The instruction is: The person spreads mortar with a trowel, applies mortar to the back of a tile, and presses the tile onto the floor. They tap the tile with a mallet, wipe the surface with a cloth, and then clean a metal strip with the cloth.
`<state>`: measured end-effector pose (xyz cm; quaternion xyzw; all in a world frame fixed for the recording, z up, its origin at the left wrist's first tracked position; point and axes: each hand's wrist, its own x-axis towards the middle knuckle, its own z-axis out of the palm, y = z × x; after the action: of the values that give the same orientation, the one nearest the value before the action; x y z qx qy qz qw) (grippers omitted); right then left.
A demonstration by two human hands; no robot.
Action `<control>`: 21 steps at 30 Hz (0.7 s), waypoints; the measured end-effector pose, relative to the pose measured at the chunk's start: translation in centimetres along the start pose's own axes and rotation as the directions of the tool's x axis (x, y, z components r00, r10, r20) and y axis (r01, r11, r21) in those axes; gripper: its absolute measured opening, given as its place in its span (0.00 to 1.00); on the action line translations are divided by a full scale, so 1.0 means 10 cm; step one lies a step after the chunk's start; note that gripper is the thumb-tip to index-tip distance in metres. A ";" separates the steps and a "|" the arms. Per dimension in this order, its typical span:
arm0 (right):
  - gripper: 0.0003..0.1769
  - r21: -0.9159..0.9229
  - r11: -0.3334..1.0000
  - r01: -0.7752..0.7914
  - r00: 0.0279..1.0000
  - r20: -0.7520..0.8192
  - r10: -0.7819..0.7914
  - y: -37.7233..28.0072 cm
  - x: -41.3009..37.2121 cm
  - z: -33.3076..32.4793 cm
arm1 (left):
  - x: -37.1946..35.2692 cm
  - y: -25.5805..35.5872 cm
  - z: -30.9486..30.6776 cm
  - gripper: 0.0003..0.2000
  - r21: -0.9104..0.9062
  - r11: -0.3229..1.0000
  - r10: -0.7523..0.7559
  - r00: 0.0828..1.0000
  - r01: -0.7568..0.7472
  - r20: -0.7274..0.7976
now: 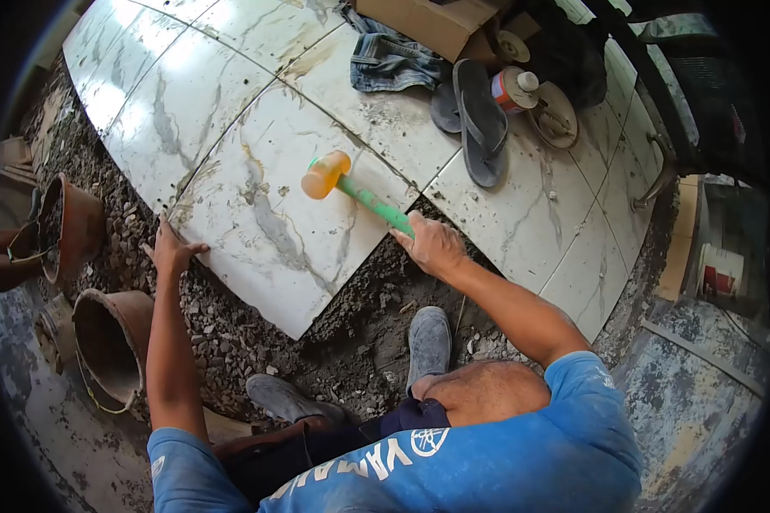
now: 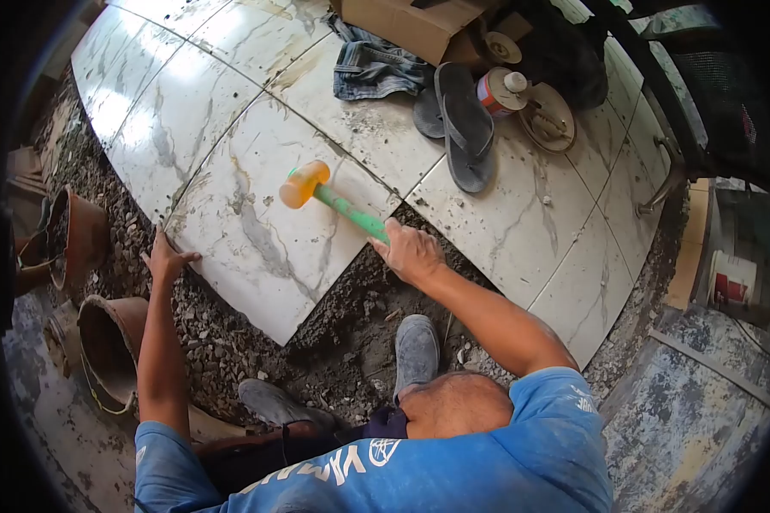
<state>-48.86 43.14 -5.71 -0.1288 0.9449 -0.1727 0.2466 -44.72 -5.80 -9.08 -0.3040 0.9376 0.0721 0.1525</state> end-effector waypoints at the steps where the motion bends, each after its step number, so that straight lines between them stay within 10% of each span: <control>1: 0.23 0.003 1.000 -0.004 1.000 -0.004 0.004 0.03 -0.05 0.01 | 0.02 -0.01 0.00 0.65 0.008 1.000 -0.011 1.000 0.011 -0.001; 21: 0.24 0.158 0.985 -0.066 0.965 -0.242 0.103 0.53 -0.86 0.11 | 0.01 0.04 -0.04 0.63 -0.004 1.000 0.012 1.000 -0.012 0.013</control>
<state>-41.83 50.49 -5.05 -0.0468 0.9575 -0.2467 0.1418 -45.15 -5.66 -8.69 -0.2981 0.9384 0.0767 0.1573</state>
